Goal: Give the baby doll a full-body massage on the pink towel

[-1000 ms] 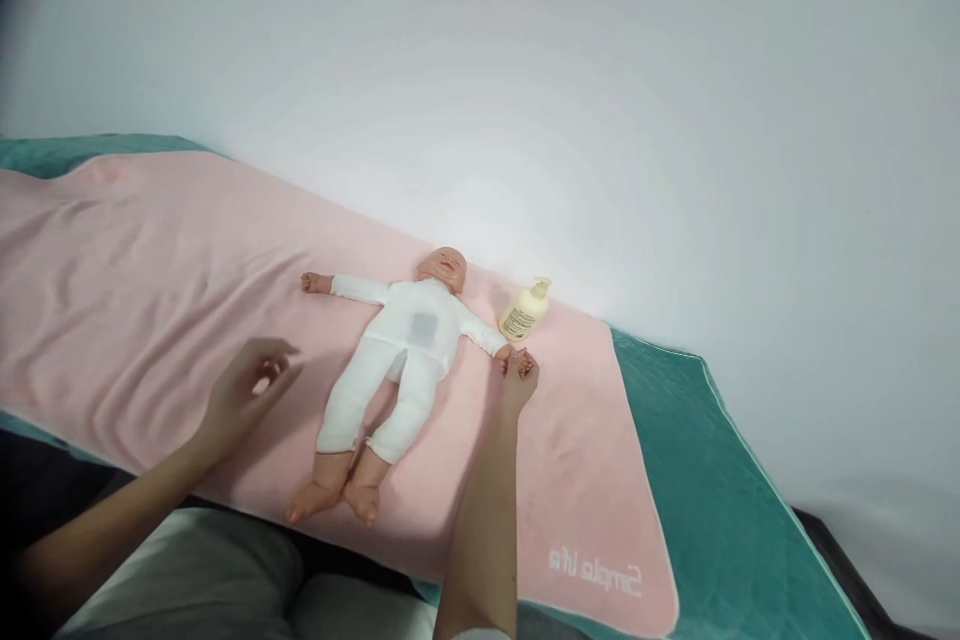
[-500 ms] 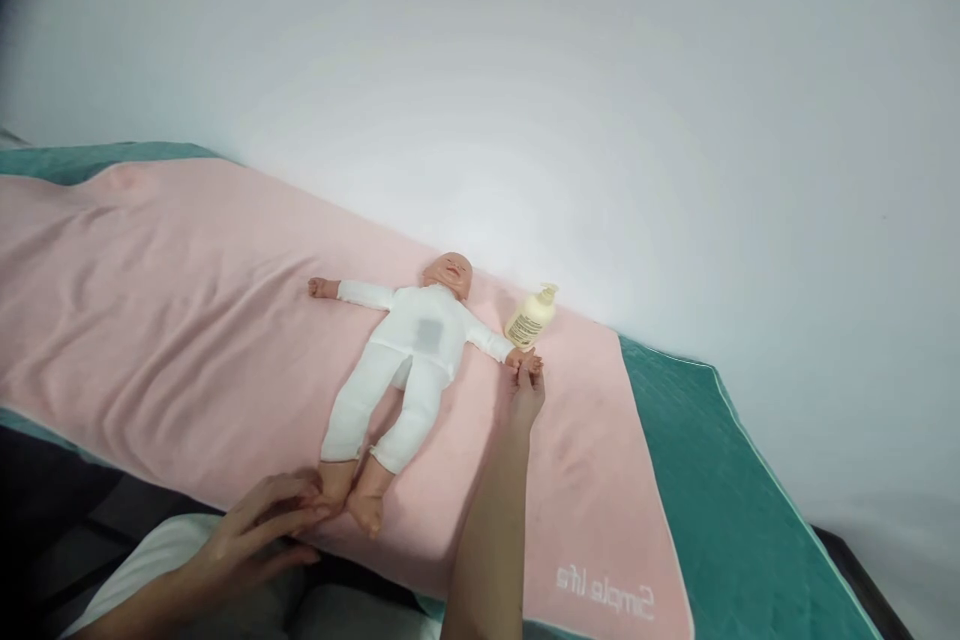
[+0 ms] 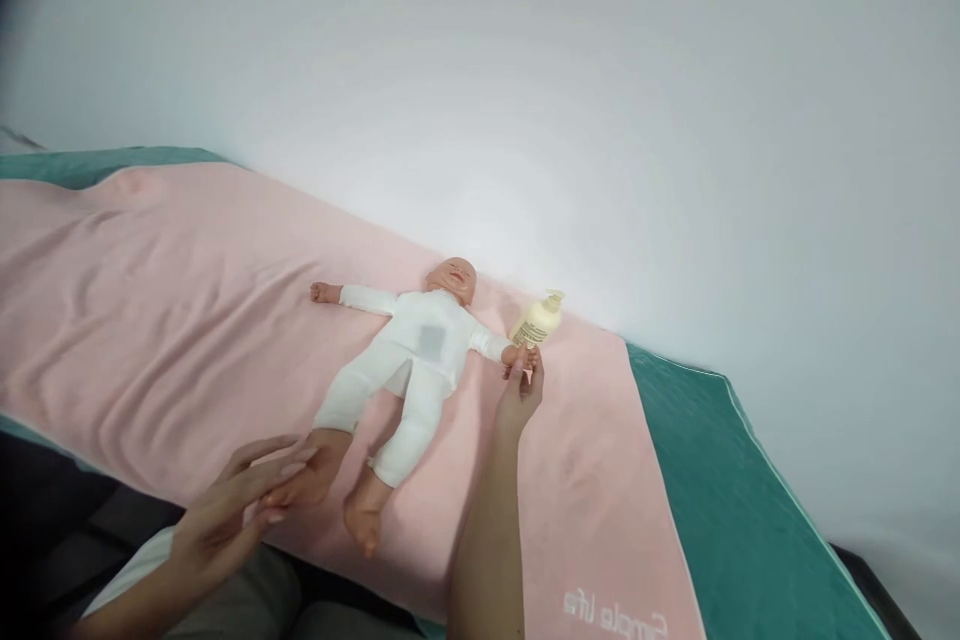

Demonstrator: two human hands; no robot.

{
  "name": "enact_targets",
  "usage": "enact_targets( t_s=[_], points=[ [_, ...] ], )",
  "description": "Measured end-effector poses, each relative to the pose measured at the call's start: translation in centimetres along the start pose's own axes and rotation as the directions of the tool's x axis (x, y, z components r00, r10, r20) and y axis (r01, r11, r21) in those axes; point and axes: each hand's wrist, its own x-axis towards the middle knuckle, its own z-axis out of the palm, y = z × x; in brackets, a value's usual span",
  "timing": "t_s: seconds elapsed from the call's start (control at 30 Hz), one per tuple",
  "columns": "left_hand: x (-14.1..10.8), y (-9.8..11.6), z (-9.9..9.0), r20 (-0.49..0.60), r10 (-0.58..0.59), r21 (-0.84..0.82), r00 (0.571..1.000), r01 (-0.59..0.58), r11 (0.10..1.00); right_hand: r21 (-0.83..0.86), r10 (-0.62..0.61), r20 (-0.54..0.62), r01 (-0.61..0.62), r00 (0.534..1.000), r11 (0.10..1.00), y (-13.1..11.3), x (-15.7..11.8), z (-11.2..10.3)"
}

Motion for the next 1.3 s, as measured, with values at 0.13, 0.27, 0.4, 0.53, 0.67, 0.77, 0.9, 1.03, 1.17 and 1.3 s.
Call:
enact_targets(
  t_s=[0.13,0.27,0.4,0.53,0.67,0.77,0.9,1.03,1.17,1.3],
  points=[
    [4.3,0.2,0.2,-0.046,-0.051,-0.09,0.998,0.047,0.995,-0.079,-0.118,0.077,0.124,0.99,0.989,-0.9,-2.0,1.6],
    [9.6,0.3,1.4,-0.108,-0.151,-0.2,0.983,0.128,0.972,-0.137,-0.303,0.216,0.336,0.928,0.932,-0.7,-3.1,2.3],
    [14.2,0.1,3.0,-0.129,-0.318,-0.364,0.939,0.254,0.896,-0.174,-0.464,0.452,0.586,0.762,0.791,-0.3,-3.4,2.5],
    [17.3,-1.1,4.6,-0.135,-0.386,-0.476,0.912,0.283,0.833,-0.134,-0.508,0.653,0.746,0.561,0.652,0.0,-3.5,2.9],
    [18.9,-2.3,5.5,-0.121,-0.407,-0.529,0.905,0.288,0.798,-0.13,-0.499,0.717,0.797,0.486,0.59,0.0,-3.5,3.2],
    [19.1,-2.6,5.7,-0.104,-0.402,-0.533,0.91,0.29,0.795,-0.128,-0.477,0.741,0.797,0.472,0.59,0.1,-3.5,3.2],
    [18.3,-2.1,5.2,-0.097,-0.368,-0.521,0.925,0.268,0.81,-0.144,-0.448,0.669,0.694,0.594,0.706,0.1,-3.4,2.9],
    [15.6,-1.0,3.8,-0.048,-0.284,-0.425,0.958,0.237,0.874,-0.208,-0.306,0.319,0.381,0.897,0.901,-0.1,-2.6,2.1],
    [10.5,-0.5,2.1,-0.044,-0.048,-0.255,0.998,0.036,0.966,-0.033,0.034,-0.073,-0.037,0.997,0.999,0.5,-0.6,0.6],
    [5.3,-1.0,0.6,0.093,0.283,-0.058,0.955,-0.278,0.959,0.131,0.261,-0.208,-0.238,0.943,0.962,2.4,1.0,-1.2]
  ],
)
